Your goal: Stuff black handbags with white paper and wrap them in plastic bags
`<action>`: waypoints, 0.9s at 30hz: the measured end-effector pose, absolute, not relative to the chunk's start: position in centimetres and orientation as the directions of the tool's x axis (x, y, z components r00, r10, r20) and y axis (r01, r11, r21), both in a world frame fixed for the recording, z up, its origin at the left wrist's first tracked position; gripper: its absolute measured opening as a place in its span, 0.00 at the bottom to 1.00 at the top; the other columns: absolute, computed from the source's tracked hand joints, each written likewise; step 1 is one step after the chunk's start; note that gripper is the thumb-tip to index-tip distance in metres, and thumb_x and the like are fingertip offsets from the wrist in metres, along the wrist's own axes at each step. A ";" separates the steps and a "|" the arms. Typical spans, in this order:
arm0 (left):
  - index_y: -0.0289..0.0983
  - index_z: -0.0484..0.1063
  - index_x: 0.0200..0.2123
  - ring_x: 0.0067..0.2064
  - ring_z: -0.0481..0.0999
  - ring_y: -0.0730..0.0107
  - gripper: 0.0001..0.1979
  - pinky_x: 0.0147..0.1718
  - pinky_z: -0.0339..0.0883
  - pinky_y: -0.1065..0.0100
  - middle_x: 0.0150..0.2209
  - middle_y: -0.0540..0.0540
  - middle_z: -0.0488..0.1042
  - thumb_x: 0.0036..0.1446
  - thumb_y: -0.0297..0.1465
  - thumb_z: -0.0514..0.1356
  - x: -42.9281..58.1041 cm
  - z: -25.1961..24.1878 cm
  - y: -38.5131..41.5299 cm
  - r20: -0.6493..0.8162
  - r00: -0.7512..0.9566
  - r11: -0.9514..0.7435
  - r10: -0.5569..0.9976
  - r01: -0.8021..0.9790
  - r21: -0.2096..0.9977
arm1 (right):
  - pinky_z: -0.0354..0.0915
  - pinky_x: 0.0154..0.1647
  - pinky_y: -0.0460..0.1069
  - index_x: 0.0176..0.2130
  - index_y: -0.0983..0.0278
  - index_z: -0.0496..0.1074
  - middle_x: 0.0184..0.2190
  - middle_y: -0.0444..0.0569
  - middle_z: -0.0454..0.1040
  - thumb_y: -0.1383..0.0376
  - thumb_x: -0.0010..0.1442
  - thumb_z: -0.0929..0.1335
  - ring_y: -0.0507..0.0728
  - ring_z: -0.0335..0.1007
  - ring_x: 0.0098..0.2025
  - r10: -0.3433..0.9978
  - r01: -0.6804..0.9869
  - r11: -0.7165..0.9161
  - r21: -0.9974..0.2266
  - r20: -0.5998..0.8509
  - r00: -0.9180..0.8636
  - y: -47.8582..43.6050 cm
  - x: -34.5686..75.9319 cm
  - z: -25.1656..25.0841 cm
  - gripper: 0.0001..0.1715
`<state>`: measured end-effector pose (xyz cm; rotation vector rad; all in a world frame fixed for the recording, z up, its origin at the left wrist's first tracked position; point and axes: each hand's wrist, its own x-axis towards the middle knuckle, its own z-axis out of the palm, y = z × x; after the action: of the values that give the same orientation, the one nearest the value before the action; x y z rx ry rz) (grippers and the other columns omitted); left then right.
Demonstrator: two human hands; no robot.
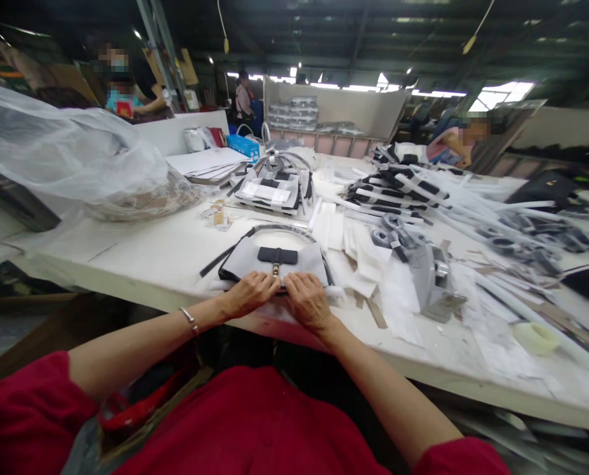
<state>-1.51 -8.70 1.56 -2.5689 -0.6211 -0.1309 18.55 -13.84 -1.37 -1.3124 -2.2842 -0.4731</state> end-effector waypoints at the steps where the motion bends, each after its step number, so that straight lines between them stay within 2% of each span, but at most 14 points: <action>1: 0.32 0.66 0.48 0.37 0.74 0.61 0.12 0.33 0.64 0.63 0.39 0.40 0.74 0.67 0.23 0.46 -1.6 1.9 -8.5 0.212 0.892 -0.777 0.399 0.452 -0.439 | 0.58 0.59 0.61 0.57 0.69 0.67 0.53 0.61 0.74 0.58 0.64 0.68 0.66 0.67 0.56 0.720 0.874 0.479 0.077 0.535 -0.441 -13.9 18.5 -1.0 0.26; 3: 0.33 0.66 0.47 0.37 0.74 0.61 0.11 0.34 0.65 0.62 0.38 0.40 0.74 0.66 0.24 0.47 -1.6 2.7 -8.1 0.235 0.891 -0.784 0.388 0.453 -0.424 | 0.54 0.62 0.64 0.61 0.70 0.63 0.56 0.62 0.71 0.53 0.60 0.71 0.68 0.64 0.57 0.735 0.883 0.458 0.102 0.515 -0.441 -14.0 18.6 -0.1 0.37; 5: 0.32 0.66 0.48 0.37 0.75 0.60 0.11 0.35 0.65 0.61 0.38 0.40 0.74 0.65 0.23 0.49 -1.4 4.0 -7.4 0.255 0.890 -0.802 0.377 0.452 -0.390 | 0.49 0.64 0.66 0.64 0.69 0.59 0.59 0.62 0.68 0.54 0.57 0.73 0.69 0.61 0.59 0.743 0.893 0.430 0.131 0.510 -0.432 -13.6 18.8 1.0 0.44; 9: 0.32 0.65 0.51 0.37 0.76 0.58 0.18 0.35 0.67 0.61 0.40 0.40 0.75 0.56 0.22 0.56 -1.0 7.2 -5.3 0.233 0.890 -0.840 0.392 0.449 -0.304 | 0.45 0.65 0.67 0.67 0.67 0.54 0.63 0.61 0.63 0.59 0.56 0.74 0.70 0.57 0.61 0.732 0.904 0.390 0.173 0.537 -0.419 -11.9 19.4 3.1 0.47; 11: 0.33 0.66 0.49 0.38 0.77 0.58 0.19 0.35 0.68 0.62 0.39 0.41 0.76 0.53 0.22 0.58 -0.8 8.6 -4.1 0.207 0.886 -0.850 0.415 0.458 -0.259 | 0.49 0.62 0.65 0.66 0.67 0.55 0.61 0.61 0.65 0.62 0.57 0.72 0.70 0.60 0.59 0.723 0.905 0.382 0.187 0.549 -0.419 -10.7 19.7 4.0 0.44; 14: 0.35 0.67 0.47 0.40 0.77 0.58 0.19 0.36 0.68 0.63 0.39 0.43 0.77 0.50 0.21 0.59 -0.7 9.7 -3.2 0.204 0.876 -0.854 0.437 0.475 -0.213 | 0.59 0.51 0.60 0.63 0.69 0.59 0.53 0.61 0.72 0.63 0.60 0.69 0.66 0.66 0.49 0.716 0.893 0.394 0.215 0.538 -0.445 -9.4 19.9 4.8 0.35; 17: 0.35 0.67 0.47 0.40 0.76 0.59 0.20 0.38 0.68 0.62 0.40 0.43 0.76 0.48 0.20 0.58 -1.0 8.9 -3.5 0.260 0.870 -0.841 0.418 0.479 -0.251 | 0.59 0.42 0.56 0.57 0.67 0.66 0.44 0.56 0.76 0.65 0.65 0.65 0.62 0.67 0.40 0.697 0.878 0.411 0.247 0.535 -0.477 -8.8 19.8 4.8 0.22; 19: 0.34 0.66 0.51 0.41 0.75 0.58 0.24 0.40 0.68 0.60 0.44 0.41 0.76 0.48 0.21 0.59 -1.3 7.2 -4.3 0.330 0.855 -0.805 0.400 0.500 -0.319 | 0.57 0.40 0.54 0.51 0.65 0.69 0.39 0.53 0.76 0.66 0.68 0.62 0.59 0.66 0.38 0.686 0.870 0.426 0.250 0.538 -0.490 -8.6 19.5 4.2 0.14; 21: 0.32 0.64 0.56 0.43 0.75 0.57 0.26 0.43 0.67 0.58 0.49 0.38 0.75 0.51 0.22 0.59 -1.6 5.0 -5.1 0.428 0.820 -0.740 0.380 0.547 -0.391 | 0.55 0.38 0.52 0.46 0.63 0.70 0.36 0.50 0.75 0.67 0.69 0.61 0.58 0.65 0.36 0.673 0.859 0.450 0.246 0.539 -0.507 -8.7 19.2 3.3 0.10; 23: 0.31 0.65 0.55 0.44 0.75 0.58 0.22 0.46 0.65 0.58 0.48 0.38 0.76 0.57 0.20 0.56 -1.9 2.7 -5.8 0.549 0.765 -0.665 0.336 0.605 -0.437 | 0.55 0.37 0.52 0.44 0.63 0.70 0.34 0.49 0.74 0.67 0.69 0.61 0.57 0.65 0.35 0.661 0.853 0.462 0.242 0.548 -0.513 -8.9 18.8 2.3 0.10; 27: 0.32 0.68 0.54 0.46 0.74 0.58 0.16 0.49 0.63 0.57 0.48 0.39 0.77 0.63 0.21 0.52 -2.2 -0.5 -6.5 0.648 0.714 -0.679 0.265 0.615 -0.401 | 0.55 0.37 0.53 0.45 0.62 0.70 0.34 0.48 0.75 0.66 0.69 0.62 0.58 0.65 0.35 0.675 0.864 0.453 0.218 0.549 -0.493 -10.1 18.0 1.0 0.09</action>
<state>-2.19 -6.46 -0.47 -2.3011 -0.6660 -0.7436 18.04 -10.13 0.95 -1.2997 -2.3239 -0.6755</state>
